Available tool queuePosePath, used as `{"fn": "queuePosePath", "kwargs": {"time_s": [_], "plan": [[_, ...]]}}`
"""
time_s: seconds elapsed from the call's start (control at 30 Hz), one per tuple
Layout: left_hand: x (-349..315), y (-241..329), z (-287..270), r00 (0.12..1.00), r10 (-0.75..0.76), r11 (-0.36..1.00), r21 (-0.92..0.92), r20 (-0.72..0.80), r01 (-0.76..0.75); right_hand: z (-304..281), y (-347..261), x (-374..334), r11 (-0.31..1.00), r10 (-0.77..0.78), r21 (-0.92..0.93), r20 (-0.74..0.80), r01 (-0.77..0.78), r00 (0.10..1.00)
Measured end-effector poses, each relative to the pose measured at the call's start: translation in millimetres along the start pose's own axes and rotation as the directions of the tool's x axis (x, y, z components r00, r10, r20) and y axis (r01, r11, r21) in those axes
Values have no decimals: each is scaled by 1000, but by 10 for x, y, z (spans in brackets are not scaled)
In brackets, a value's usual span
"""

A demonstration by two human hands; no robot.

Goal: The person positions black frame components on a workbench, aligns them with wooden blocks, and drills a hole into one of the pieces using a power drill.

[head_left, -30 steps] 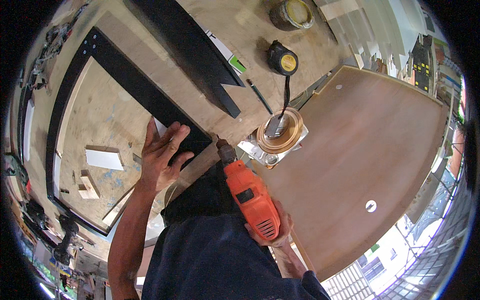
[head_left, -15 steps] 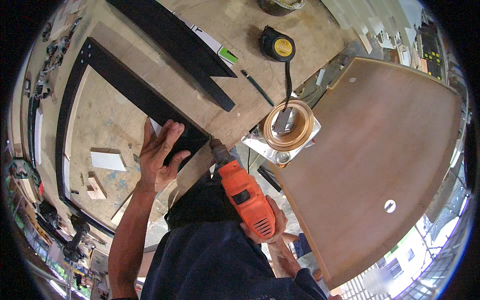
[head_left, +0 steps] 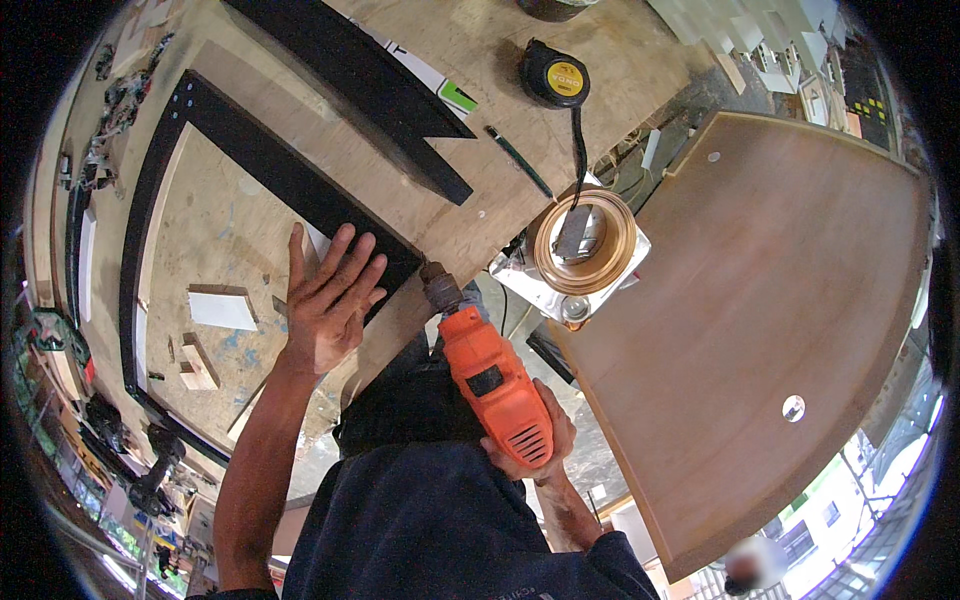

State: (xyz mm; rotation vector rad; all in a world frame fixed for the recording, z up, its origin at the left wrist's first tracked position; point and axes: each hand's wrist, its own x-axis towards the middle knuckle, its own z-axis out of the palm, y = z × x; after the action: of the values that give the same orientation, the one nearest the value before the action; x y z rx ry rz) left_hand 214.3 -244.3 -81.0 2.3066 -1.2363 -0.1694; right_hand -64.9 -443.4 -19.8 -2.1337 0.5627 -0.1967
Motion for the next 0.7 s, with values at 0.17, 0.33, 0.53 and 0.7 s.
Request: {"fn": "queuePosePath", "kwargs": {"time_s": [0.17, 0.33, 0.53, 0.7], "plan": [[-2, 30, -18, 1000, 15, 1000, 27, 9, -15, 37, 34, -17, 995, 6, 101, -21, -4, 1000], [-15, 61, -44, 998, 31, 998, 58, 47, -34, 29, 75, -150, 991, 90, 94, 36, -93, 995], [-48, 46, -12, 998, 26, 999, 26, 59, -28, 7, -5, 64, 996, -22, 89, -15, 23, 1000], [-39, 57, -17, 998, 13, 1000, 8, 69, -13, -197, -105, 99, 996, 13, 92, 29, -16, 1000]]}}
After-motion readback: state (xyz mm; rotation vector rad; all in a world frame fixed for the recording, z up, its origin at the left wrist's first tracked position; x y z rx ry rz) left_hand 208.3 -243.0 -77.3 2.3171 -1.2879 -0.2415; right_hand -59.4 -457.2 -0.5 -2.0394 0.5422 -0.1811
